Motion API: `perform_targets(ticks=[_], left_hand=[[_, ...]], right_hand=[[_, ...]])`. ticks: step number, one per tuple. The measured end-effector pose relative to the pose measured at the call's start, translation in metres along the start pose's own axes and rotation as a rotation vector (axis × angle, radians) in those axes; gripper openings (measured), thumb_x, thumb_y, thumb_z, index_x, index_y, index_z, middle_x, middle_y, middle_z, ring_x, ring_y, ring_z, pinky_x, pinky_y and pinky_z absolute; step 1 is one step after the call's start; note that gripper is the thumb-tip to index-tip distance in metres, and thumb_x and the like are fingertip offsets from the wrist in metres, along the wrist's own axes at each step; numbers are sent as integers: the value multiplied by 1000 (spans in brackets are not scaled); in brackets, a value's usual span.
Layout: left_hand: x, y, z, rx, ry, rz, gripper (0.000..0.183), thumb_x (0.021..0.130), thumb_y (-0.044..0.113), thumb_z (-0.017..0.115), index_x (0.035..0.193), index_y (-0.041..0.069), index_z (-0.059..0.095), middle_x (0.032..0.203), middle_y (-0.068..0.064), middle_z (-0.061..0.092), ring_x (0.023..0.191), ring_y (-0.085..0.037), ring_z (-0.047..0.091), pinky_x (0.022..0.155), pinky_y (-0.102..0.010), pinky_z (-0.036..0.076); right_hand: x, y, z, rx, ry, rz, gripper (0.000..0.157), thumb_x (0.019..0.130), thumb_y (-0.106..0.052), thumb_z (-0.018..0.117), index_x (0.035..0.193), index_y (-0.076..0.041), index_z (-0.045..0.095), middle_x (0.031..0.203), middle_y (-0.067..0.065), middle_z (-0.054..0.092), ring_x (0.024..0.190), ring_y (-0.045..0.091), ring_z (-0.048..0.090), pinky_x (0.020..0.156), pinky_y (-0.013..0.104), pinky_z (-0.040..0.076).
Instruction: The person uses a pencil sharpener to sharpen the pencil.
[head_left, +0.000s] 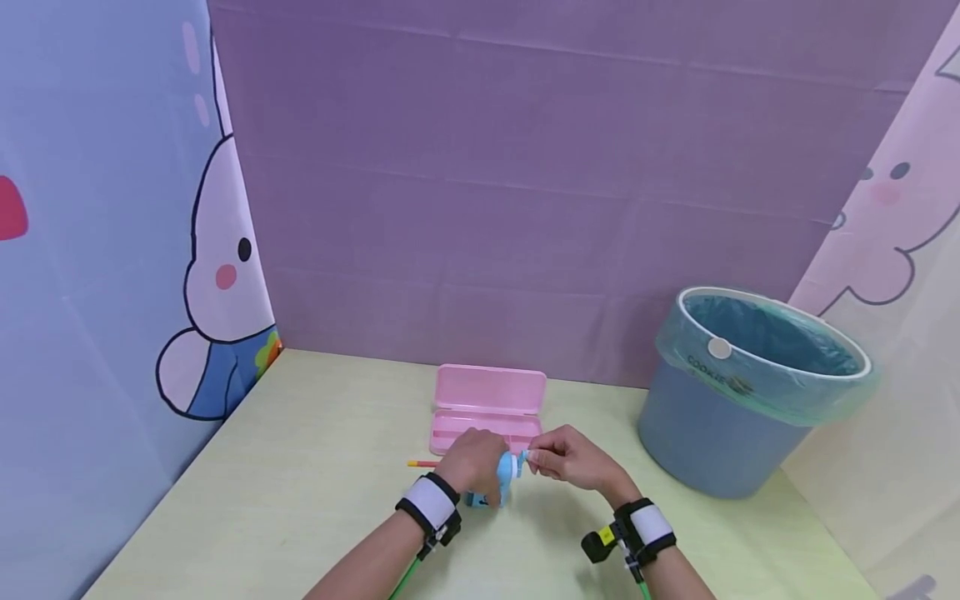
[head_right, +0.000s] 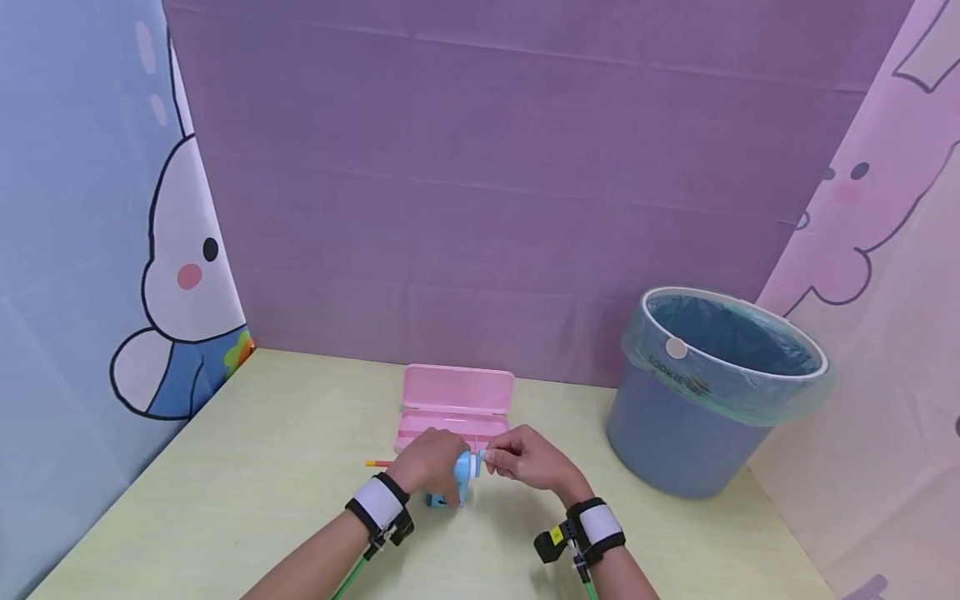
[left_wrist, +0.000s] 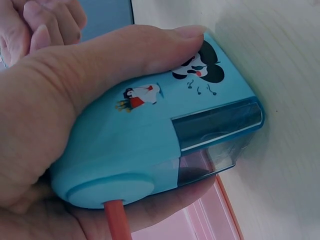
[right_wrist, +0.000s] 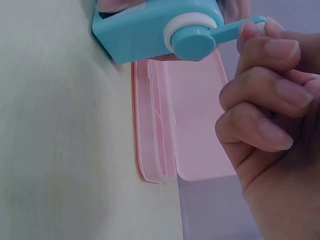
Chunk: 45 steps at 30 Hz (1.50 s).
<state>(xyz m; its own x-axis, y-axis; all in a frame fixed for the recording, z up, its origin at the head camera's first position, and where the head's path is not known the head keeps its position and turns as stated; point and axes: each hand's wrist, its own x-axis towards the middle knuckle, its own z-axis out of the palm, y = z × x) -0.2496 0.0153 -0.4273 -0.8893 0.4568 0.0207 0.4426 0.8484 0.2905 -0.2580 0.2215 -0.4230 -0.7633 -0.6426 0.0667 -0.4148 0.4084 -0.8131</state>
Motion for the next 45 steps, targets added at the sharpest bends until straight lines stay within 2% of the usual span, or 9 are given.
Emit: perform_targets(ticks=[7,14,16,23,30,33,38,41,45], left_hand=[[0,1,1,-13,-10,-3,53,53,29,96,97,14,70,77,6,57,74,-16,50,67,-30,47],[0,-1,-3,0,-9,7,52,54,29,96,96,14,69,76,5,57,75,-16,50,68,-30,46],[-1,-1,-3,3,-8,11,52,54,29,96,96,14,69,76,5,57,75,-16,50,68,-30,46],[0,-2,0,18,-19,25,48,56,31,95,91,14,67,73,6,55,72,-15,49,66,-28,45],[-1,-1,-2,10,-16,9,48,56,30,95,91,14,67,75,5,56,73,-16,49,67,-29,45],[-1,-1,-3,12,-18,10,46,56,30,95,89,14,66,74,5,56,73,-16,49,67,-29,45],[-3,0,0,32,-20,27,45,56,30,94,87,14,66,74,6,55,72,-15,49,67,-28,44],[-2,0,0,36,-10,31,45,56,30,95,86,14,66,74,6,55,72,-15,48,67,-28,44],[-1,-2,-1,29,4,28,44,55,29,95,85,14,66,72,6,55,70,-15,49,64,-27,44]], right_hand=[[5,4,-3,-2,27,15,22,100,-18,55,86,-6,67,61,-2,42,51,8,34,49,21,30],[12,3,-4,-38,58,49,22,100,-17,55,90,-1,68,63,-1,43,52,8,34,51,20,31],[15,5,-4,-61,65,47,21,100,-14,54,89,-3,68,62,-1,41,52,7,35,52,21,32],[24,16,-4,-95,86,55,22,100,-10,53,89,4,66,62,0,41,53,8,36,53,22,33],[31,24,1,-139,125,61,24,100,-14,54,82,-2,65,62,-4,42,55,7,38,54,22,34],[34,29,3,-147,114,73,24,100,-14,54,81,-4,65,60,-5,41,55,8,37,54,22,34],[35,37,9,-181,50,112,27,99,-11,53,75,-2,63,58,-7,39,52,7,35,53,22,31],[35,39,12,-204,23,97,28,97,-9,53,70,0,60,57,-6,40,52,7,35,53,22,30],[37,41,15,-212,3,97,25,92,-4,54,68,-3,60,56,-6,42,51,6,35,51,22,30]])
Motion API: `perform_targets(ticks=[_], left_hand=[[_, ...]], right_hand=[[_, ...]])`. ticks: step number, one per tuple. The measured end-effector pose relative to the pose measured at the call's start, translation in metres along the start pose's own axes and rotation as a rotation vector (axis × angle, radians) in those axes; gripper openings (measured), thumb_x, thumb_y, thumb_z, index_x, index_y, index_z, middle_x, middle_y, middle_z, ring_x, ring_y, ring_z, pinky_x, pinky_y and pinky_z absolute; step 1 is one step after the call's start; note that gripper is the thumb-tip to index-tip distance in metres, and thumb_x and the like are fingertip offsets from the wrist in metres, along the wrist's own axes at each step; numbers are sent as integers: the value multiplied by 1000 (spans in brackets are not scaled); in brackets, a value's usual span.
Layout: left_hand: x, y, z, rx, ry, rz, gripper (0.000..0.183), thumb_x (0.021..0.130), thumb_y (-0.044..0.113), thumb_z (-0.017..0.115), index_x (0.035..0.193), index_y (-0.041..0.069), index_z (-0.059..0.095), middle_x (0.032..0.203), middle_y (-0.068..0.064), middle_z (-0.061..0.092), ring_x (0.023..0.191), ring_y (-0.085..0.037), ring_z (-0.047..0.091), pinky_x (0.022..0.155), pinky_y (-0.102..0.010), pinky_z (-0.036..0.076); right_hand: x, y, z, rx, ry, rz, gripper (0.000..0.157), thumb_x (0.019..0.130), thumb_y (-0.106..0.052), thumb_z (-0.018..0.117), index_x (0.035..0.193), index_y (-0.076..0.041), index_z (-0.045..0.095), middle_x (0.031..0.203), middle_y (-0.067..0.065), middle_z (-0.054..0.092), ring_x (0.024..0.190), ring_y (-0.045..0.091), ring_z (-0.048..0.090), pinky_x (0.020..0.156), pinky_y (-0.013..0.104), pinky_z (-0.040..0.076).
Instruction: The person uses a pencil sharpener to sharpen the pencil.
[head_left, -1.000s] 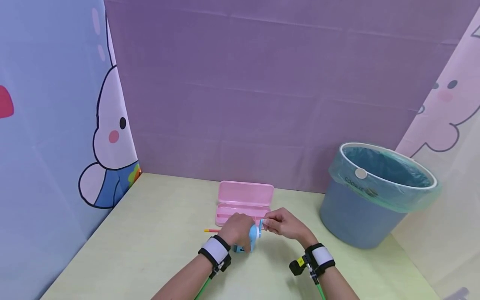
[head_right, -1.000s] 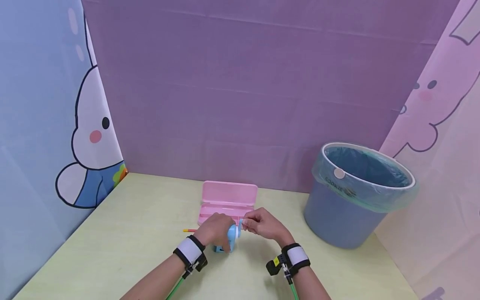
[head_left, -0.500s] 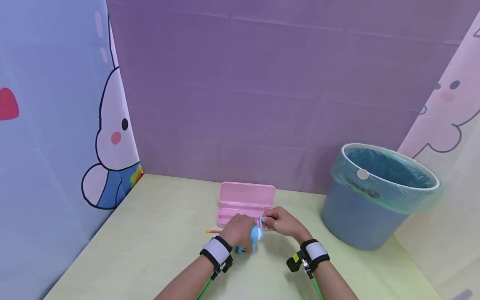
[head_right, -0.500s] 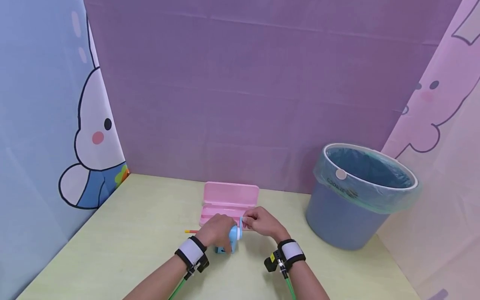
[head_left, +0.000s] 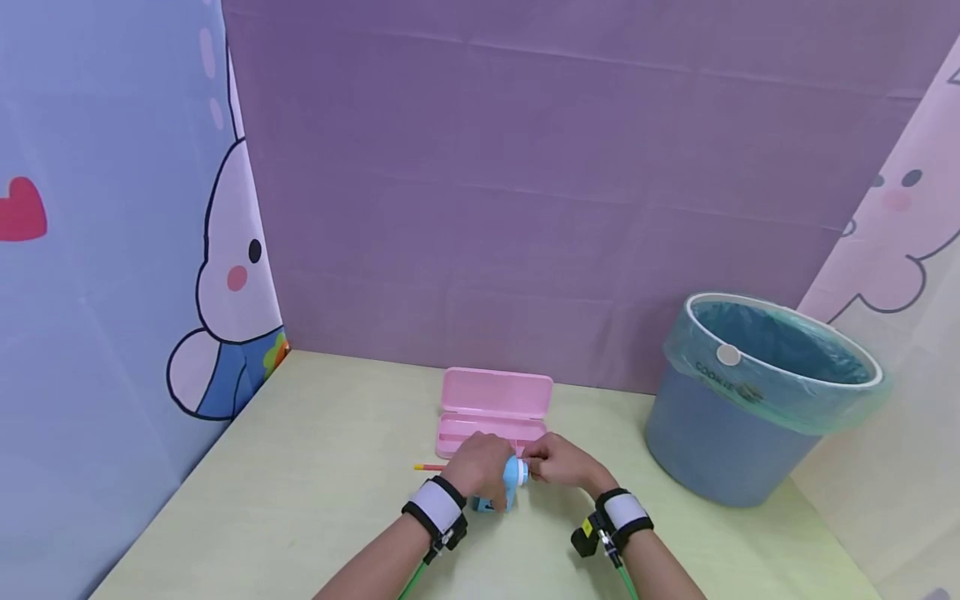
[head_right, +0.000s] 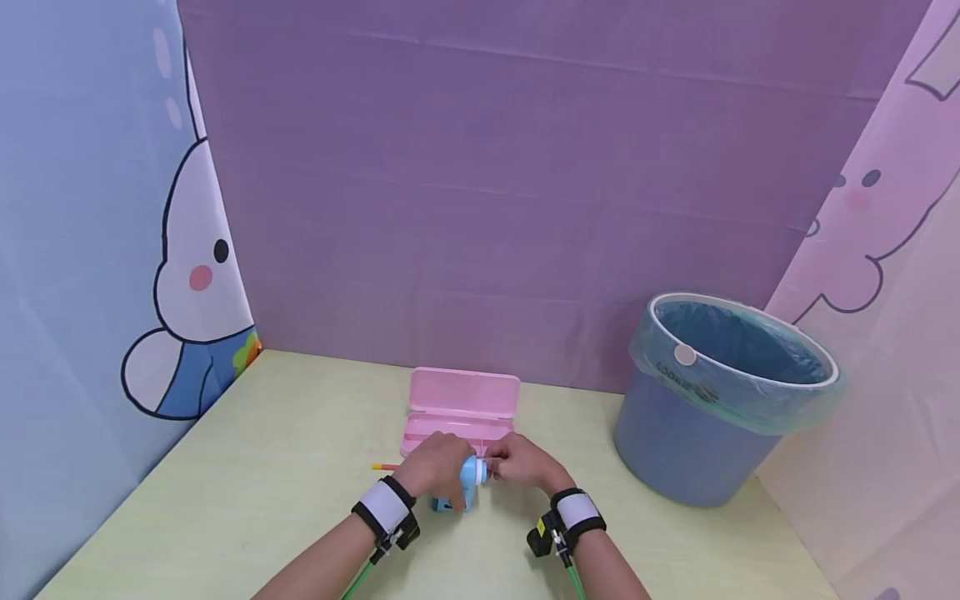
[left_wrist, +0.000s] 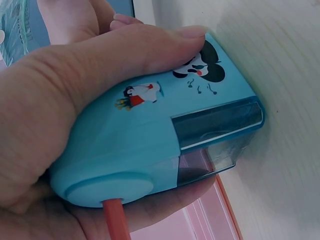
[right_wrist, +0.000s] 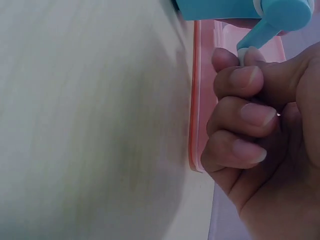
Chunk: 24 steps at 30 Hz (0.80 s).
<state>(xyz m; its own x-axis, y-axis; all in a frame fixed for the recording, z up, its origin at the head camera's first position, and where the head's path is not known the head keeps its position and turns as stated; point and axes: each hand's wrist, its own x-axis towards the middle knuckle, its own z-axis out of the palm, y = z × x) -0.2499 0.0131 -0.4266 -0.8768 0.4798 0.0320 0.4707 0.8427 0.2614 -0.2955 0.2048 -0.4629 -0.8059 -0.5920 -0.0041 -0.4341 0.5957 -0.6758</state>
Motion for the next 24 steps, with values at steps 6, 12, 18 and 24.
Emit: perform_targets(ticks=[6,12,18,24], left_hand=[[1,0,2,-6,3,7,43,55,27,95,85,14,66,72,6,55,68,-14,49,62,-27,44],[2,1,3,14,17,23,44,53,28,95,83,14,65,71,6,55,68,-14,49,62,-26,44],[0,2,0,26,0,21,44,54,28,95,82,15,64,71,6,54,69,-15,49,62,-26,44],[0,0,-1,10,-13,2,43,54,26,95,81,14,63,71,5,54,69,-15,49,62,-27,44]], right_hand=[[-4,1,6,-36,-20,35,19,86,-3,57,72,-6,68,55,-8,48,48,5,35,49,22,28],[-10,-9,7,-20,-60,89,20,87,-5,57,73,-3,70,53,-6,48,48,8,38,49,24,30],[-14,-13,11,-54,-76,117,20,86,-6,57,70,-4,70,51,-7,47,47,8,38,48,23,29],[-20,-20,13,-99,-126,138,22,85,-6,57,68,-9,70,52,-8,47,45,7,35,44,21,26]])
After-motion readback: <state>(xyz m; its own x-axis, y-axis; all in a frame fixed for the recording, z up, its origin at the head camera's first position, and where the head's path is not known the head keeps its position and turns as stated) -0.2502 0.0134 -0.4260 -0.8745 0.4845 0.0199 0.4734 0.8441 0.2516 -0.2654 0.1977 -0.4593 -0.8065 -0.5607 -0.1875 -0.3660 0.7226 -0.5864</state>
